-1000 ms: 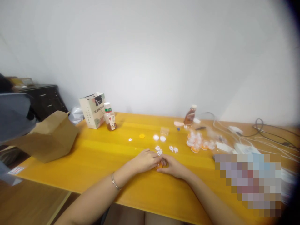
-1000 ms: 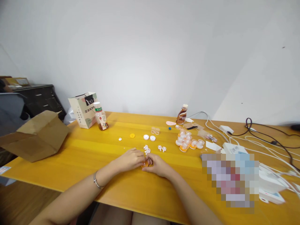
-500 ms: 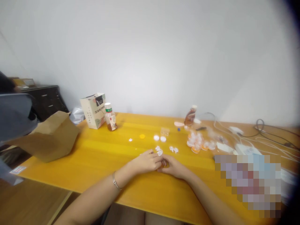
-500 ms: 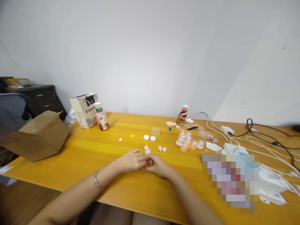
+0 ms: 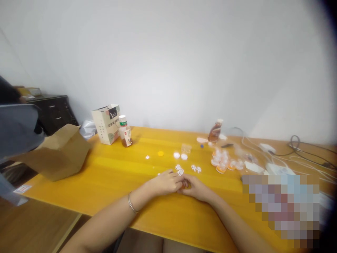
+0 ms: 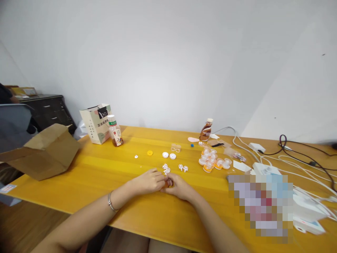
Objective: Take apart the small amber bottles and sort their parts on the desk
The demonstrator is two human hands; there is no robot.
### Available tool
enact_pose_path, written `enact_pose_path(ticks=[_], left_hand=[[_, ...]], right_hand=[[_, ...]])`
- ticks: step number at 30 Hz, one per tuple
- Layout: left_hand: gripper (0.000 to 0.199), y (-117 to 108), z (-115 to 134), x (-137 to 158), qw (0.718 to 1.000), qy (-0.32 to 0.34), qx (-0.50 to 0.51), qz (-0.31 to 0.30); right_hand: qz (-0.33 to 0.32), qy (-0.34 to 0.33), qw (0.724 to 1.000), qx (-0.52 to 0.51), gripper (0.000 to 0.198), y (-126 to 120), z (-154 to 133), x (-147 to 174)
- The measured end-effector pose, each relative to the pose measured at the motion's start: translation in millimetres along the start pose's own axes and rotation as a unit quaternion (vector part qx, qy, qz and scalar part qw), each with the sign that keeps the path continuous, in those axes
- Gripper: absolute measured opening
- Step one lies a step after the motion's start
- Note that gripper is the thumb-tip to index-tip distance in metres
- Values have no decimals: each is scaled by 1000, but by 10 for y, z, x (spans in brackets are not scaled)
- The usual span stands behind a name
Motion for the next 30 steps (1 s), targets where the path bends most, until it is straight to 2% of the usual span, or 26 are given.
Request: enact_pose_path(ticks=[8,12,14,17,20,23,30], left_hand=[[18,38,-69,-21,996,-49,75,-4],[16,-38,-330,83,987,-127,89,-42],[13,-71,-542,195,974,-197,75,-80],[13,-60,-839,402,938,-300,70,-157],[13,-2,-997,561,903,-363,80,-217],[13,43,-1028,621,886,-391,88,-233],[16,122,-953,575,884,-384,98,-248]], right_hand=[[-2,-1,1000,2,16,0,3,-1],[5,28,1000,-4,21,-9,14,21],[5,37,999,-9,23,-12,7,32],[3,41,999,-6,23,-18,-15,42],[5,43,999,1,21,-26,-32,46],[8,45,999,3,21,-29,-37,47],[6,46,999,1,21,-27,-55,48]])
Point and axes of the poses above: each hand's wrist, its own x-axis away from the middle knuckle, its own y-axis out of the palm, z = x × y, the point moved 5 cm from there along -x, towards the middle knuckle, and after that the axes turned 10 degrees about -z, right-handed, at the moved point
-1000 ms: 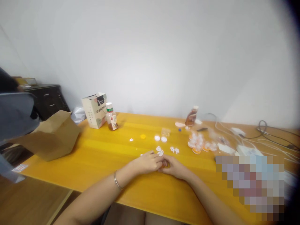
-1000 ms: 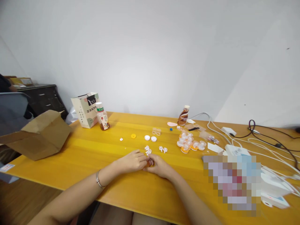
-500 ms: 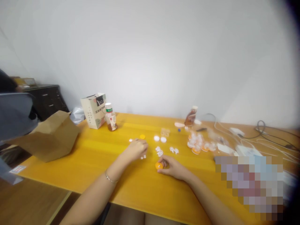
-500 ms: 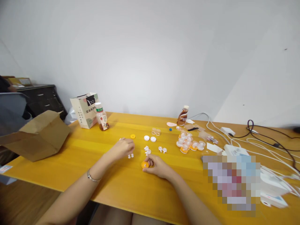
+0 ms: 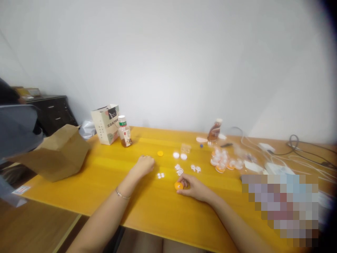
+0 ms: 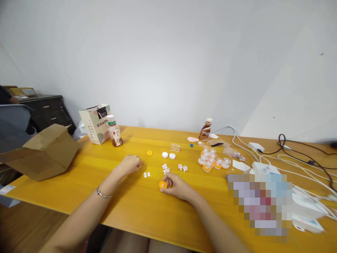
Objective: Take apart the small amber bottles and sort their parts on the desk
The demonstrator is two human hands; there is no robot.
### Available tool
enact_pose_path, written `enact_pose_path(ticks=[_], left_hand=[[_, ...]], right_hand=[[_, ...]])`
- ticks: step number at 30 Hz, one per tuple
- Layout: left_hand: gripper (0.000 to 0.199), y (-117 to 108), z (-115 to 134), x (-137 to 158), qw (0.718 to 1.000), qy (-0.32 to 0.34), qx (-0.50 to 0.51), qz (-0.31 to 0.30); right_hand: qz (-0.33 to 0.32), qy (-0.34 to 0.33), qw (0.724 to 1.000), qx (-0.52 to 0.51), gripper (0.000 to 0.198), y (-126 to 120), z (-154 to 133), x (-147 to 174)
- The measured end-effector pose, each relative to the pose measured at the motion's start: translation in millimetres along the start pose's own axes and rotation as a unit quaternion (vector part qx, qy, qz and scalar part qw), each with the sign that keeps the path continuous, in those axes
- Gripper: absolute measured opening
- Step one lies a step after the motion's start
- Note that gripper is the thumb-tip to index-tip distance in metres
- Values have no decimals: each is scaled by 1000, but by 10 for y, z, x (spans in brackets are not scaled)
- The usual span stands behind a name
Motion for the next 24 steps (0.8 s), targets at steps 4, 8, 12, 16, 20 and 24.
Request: enact_pose_path(ticks=[4,8,12,16,20,24], left_hand=[[20,9,14,-7,1000,5,-2,-4],[20,-51,51,26,1000,16,4,6],[15,-184,282,123,987,128,61,72],[18,-251,633,297,929,323,133,121],[20,-213,823,381,895,395,148,144],[20,-184,823,355,889,398,158,161]], right_hand=[[6,-8,1000,5,21,-3,-1,3],[12,-25,1000,-2,22,-5,5,6],[10,-33,998,-45,24,-23,12,4],[34,-39,996,-72,26,-88,-9,13],[34,-53,996,-64,23,-121,-68,33],[22,-67,993,-95,26,-134,-93,43]])
Point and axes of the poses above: each hand's wrist, its own x-axis away from the middle knuckle, its own y-axis out of the palm, z = x × y, the point moved 5 cm from there along -x, towards the middle knuckle, and after that the axes turned 10 degrees about -z, right-handed, at the moved point
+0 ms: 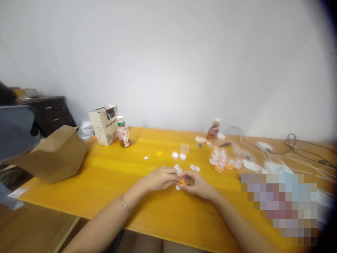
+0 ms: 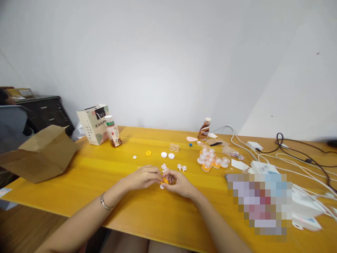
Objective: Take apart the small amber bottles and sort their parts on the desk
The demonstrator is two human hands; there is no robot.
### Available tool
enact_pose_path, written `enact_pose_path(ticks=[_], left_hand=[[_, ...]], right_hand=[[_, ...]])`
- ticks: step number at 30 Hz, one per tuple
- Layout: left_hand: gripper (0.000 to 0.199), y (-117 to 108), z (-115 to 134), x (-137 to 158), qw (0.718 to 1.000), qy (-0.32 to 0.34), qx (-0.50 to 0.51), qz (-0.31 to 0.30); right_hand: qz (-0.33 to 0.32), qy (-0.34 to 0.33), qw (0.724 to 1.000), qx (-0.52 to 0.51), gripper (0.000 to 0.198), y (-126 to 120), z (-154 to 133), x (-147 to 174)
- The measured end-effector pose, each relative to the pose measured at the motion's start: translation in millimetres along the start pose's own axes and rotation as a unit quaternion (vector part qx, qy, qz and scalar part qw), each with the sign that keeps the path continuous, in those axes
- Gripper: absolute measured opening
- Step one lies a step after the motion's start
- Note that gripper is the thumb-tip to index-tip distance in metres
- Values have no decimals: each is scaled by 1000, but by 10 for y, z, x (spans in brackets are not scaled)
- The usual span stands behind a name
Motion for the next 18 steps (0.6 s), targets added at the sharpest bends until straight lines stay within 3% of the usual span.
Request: enact_pose_path(ticks=[3,8,12,18], left_hand=[[20,-71,-143,37,999,-33,-16,16],[18,-353,-688,206,972,-214,-57,74],[18,-422,-1180,307,927,-361,-102,4],[18,-326,-1559,286,907,-403,-112,-51]], right_hand=[[34,2,999,-19,38,-69,27,0],[142,51,988,31,35,-231,133,21],[191,59,978,56,35,-295,172,42],[211,66,972,78,34,-315,143,69]])
Point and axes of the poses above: each hand's wrist, its own x-axis away from the middle knuckle, its own y-axis out of the palm, z = x × y, the point moved 5 cm from there along -x, towards the middle knuckle, and after that the axes turned 10 degrees about -z, right-handed, at the moved point
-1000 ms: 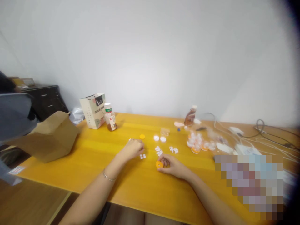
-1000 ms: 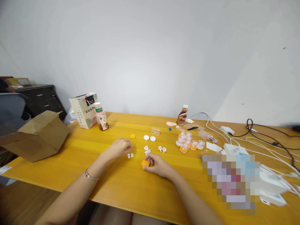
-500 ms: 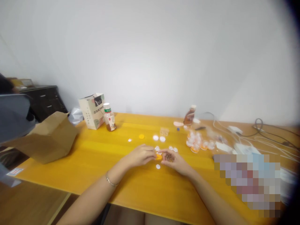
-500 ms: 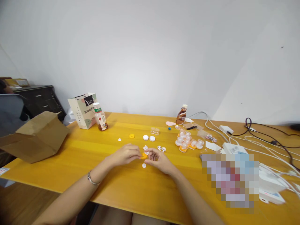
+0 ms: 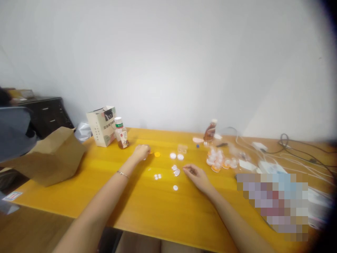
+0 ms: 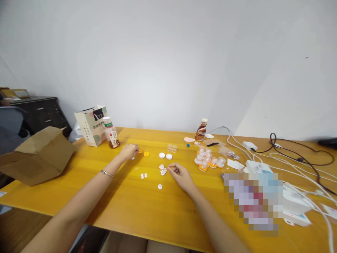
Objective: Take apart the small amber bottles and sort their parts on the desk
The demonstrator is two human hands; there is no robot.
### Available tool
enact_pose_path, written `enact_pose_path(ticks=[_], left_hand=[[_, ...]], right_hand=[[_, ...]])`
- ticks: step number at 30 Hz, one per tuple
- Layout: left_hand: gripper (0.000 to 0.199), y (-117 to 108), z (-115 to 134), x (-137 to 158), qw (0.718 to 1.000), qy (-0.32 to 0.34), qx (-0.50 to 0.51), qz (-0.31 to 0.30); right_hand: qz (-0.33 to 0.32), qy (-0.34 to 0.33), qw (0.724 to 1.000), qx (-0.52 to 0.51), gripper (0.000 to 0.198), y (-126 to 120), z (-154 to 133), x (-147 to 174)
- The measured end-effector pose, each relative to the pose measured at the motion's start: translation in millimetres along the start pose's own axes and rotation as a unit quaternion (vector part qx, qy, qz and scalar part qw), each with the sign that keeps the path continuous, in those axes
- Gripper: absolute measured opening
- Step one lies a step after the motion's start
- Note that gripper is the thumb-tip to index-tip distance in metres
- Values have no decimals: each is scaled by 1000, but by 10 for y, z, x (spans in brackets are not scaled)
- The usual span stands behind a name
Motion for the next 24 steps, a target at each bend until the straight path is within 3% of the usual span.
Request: enact_pose_path(ticks=[6,11,16,17,20,24], left_hand=[[16,122,-13,-78,1000,2,8,-25],[16,94,32,-41,1000,11,17,-23],[24,-28,376,193,999,37,30,14],[24,-34,500,276,997,62,39,15],[22,17,963,597,964,245,101,-32],[26,123,1255,900,934,319,151,-55]], right_hand=[[-9,-5,1000,11,33,14,-4,1],[-21,-9,1000,13,32,36,49,-25],[-2,-7,1000,22,31,14,108,-44],[12,-3,1000,26,31,-16,128,-49],[77,9,996,45,27,-198,211,-65],[229,25,960,157,21,-633,327,-38]])
Point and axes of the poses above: each hand's wrist, its own x-axis away from the middle knuckle, its own y-axis out of the palm, z = x × y, the point moved 5 cm from there along -x, towards the middle knuckle, and after that the axes turned 10 degrees about -z, right-handed, at the moved point
